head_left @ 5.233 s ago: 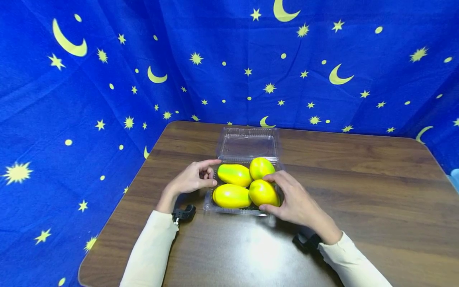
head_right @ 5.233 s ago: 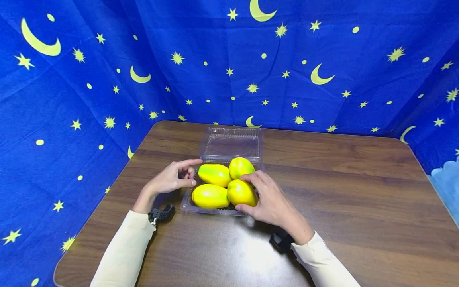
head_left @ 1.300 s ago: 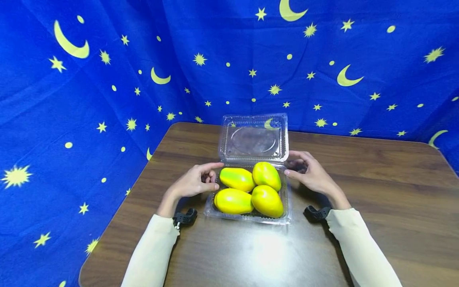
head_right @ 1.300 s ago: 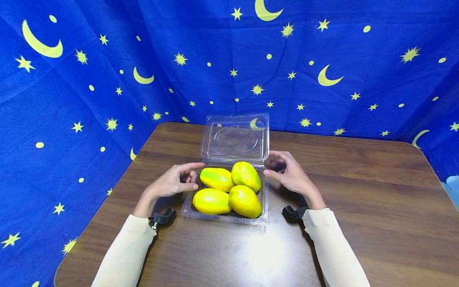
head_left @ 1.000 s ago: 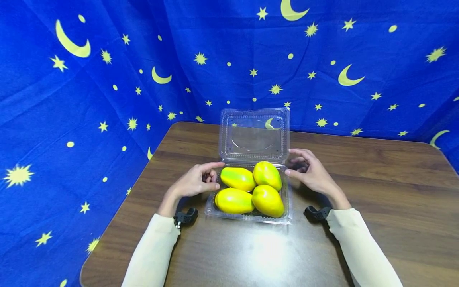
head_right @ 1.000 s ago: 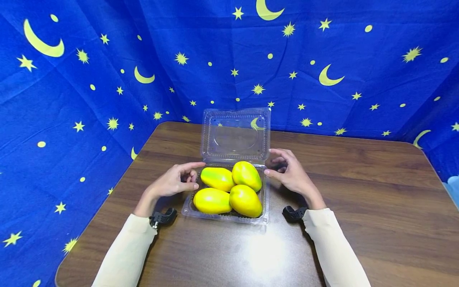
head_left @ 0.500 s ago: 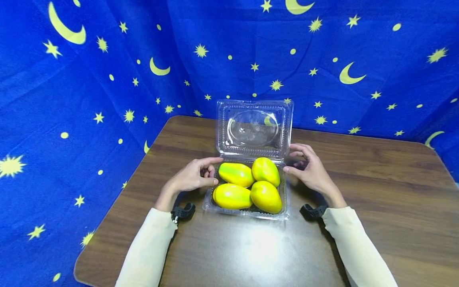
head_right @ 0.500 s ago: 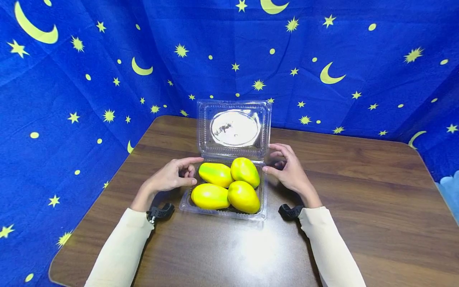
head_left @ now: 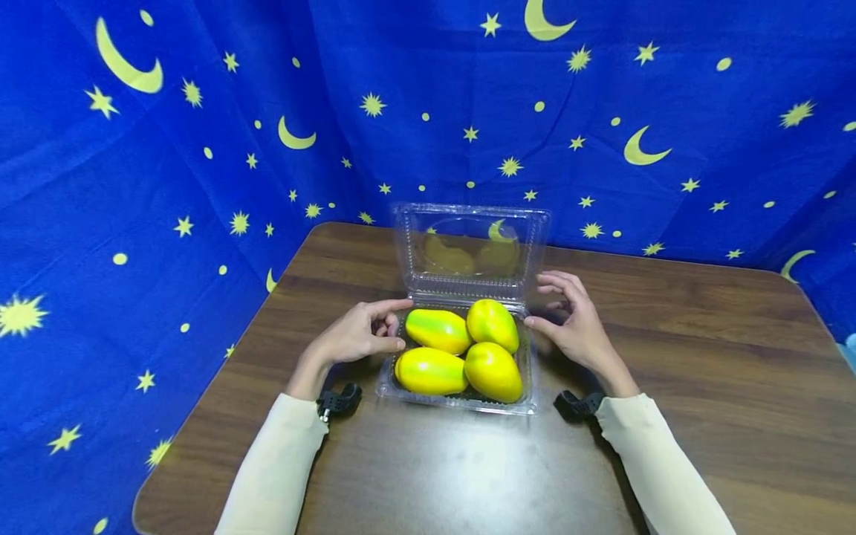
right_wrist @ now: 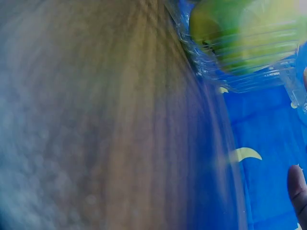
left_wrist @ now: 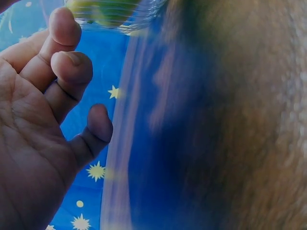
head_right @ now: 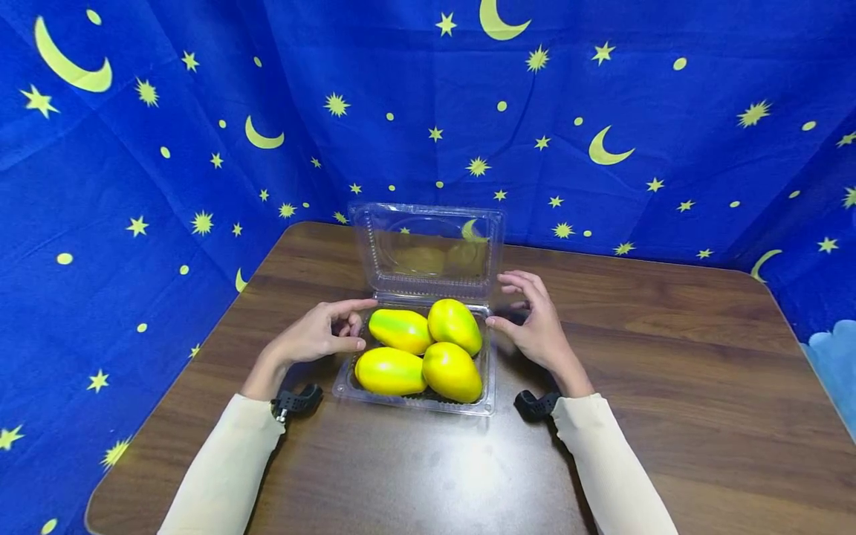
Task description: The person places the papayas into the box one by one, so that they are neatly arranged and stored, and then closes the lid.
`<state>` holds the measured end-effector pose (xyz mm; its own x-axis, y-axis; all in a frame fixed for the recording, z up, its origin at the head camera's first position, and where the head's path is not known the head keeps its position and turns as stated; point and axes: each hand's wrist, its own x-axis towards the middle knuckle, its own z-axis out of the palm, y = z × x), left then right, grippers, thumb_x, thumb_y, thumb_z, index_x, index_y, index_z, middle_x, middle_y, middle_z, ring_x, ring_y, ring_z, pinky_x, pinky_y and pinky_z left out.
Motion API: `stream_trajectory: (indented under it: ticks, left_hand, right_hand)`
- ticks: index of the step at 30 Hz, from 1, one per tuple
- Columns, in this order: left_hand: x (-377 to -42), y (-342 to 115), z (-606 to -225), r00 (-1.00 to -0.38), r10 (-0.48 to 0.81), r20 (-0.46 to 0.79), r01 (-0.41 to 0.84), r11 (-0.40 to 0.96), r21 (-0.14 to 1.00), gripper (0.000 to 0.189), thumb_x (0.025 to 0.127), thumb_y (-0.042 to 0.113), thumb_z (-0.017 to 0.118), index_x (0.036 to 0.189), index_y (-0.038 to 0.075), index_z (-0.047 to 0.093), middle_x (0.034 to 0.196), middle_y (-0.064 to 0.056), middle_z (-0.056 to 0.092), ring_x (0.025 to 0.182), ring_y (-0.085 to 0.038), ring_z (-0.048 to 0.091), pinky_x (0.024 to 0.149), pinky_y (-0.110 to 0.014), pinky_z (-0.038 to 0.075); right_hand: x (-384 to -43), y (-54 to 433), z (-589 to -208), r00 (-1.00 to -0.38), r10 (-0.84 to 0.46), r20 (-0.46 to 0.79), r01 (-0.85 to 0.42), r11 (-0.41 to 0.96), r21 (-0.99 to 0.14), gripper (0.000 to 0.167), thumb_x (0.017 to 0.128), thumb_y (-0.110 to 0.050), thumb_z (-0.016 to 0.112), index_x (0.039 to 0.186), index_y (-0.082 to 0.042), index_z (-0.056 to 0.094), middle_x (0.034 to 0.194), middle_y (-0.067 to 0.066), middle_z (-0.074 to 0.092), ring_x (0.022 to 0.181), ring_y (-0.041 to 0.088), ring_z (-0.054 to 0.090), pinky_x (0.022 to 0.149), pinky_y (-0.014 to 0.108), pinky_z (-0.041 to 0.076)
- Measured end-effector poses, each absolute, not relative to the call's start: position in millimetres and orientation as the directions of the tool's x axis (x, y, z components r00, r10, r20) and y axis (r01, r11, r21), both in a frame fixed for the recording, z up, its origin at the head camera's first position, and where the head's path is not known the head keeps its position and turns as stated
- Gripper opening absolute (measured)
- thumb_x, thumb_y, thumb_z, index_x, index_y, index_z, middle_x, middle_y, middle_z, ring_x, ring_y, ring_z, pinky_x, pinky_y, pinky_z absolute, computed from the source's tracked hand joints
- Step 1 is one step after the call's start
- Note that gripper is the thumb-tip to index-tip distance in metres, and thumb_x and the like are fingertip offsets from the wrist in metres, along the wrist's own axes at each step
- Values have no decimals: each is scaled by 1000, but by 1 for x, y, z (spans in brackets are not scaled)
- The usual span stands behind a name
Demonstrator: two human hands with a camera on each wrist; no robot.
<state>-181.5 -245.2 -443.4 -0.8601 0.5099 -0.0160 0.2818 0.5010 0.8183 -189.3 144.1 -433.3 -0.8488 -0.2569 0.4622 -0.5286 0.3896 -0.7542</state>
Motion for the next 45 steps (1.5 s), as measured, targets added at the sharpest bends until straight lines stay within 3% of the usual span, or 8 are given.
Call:
stream_trajectory:
  ticks: [4,10,21,27,33,45]
  left_hand:
    - [-180,-245,-444,-863,503,-40,258,507,823,69,88,23,78,150,22,47,85,-4,63,68,-20,49,61,-25,38]
    - [-180,-243,-445,-867,497,-45,242,496,834,71,88,17,77,151,15,45,85,-6,62,67,-22,47,60,-25,35]
    - [-179,-244,-442,-856,516,-8,290,493,821,68,88,28,78,149,21,49,83,-3,62,66,-17,48,58,-25,37]
    - [-177,-245,-440,-856,517,-1,313,519,796,66,90,30,76,149,22,48,84,-1,61,68,-18,50,61,-26,38]
    - [-177,-246,-442,-855,519,-3,319,530,785,65,91,30,75,149,24,47,86,0,61,70,-18,52,63,-27,40]
    - [-179,-244,-438,-833,553,18,348,498,795,64,92,25,72,150,15,45,90,-2,62,78,-18,55,69,-28,45]
  right_hand:
    - [-188,143,-434,-816,-255,519,-578,357,-734,67,73,12,82,133,7,53,139,23,48,113,34,54,90,26,50]
    - [-184,142,-432,-796,-240,557,-606,323,-727,68,70,16,82,131,8,53,138,25,48,115,23,54,93,25,49]
    - [-167,143,-421,-780,-215,587,-625,318,-713,60,68,15,82,123,11,58,133,22,50,121,2,48,94,19,42]
    - [-156,143,-413,-772,-222,595,-635,259,-728,58,68,19,77,122,13,57,132,12,51,126,3,47,99,18,43]
    - [-150,145,-413,-756,-231,613,-652,179,-737,57,67,22,74,121,16,55,136,30,47,128,9,49,105,20,42]
    - [-145,156,-425,-695,-235,679,-704,33,-709,59,68,16,72,125,14,57,136,31,45,128,28,48,109,27,39]
